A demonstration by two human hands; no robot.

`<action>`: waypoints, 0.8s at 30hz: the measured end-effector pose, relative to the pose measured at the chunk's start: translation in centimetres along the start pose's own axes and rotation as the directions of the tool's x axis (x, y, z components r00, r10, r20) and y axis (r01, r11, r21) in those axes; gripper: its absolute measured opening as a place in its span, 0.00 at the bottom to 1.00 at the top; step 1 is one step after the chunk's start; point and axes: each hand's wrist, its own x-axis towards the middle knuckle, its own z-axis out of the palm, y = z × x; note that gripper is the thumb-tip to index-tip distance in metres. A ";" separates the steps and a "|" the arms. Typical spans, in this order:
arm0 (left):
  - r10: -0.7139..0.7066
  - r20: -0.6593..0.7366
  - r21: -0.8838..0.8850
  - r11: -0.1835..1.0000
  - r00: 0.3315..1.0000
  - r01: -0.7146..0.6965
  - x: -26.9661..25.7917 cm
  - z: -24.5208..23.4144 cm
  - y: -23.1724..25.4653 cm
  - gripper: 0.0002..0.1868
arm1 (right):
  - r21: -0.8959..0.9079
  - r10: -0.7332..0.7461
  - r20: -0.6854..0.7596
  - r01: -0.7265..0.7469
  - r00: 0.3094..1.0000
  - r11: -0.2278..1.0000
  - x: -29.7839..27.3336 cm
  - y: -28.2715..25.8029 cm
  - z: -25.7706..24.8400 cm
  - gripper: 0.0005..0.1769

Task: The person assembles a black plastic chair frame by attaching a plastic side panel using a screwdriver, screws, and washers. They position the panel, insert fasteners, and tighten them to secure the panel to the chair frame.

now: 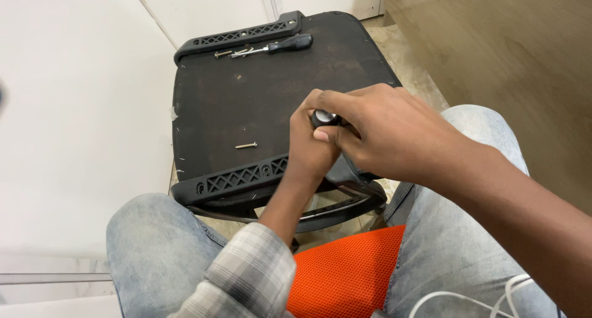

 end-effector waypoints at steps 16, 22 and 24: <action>-0.416 0.329 0.012 0.900 0.848 0.437 4.0 -2.9 -1.8 0.11 | -0.175 0.029 0.011 -0.027 1.000 0.984 0.9 1.1 -0.2 0.21; -0.331 0.456 0.134 0.943 0.826 0.304 3.9 -3.1 -1.1 0.16 | -0.148 0.116 0.096 -0.101 0.989 0.984 1.2 3.1 -0.3 0.24; -0.346 0.429 0.159 0.938 0.834 0.307 2.5 -3.0 -0.7 0.27 | -0.154 0.226 0.180 -0.199 0.957 0.968 0.5 3.4 0.0 0.22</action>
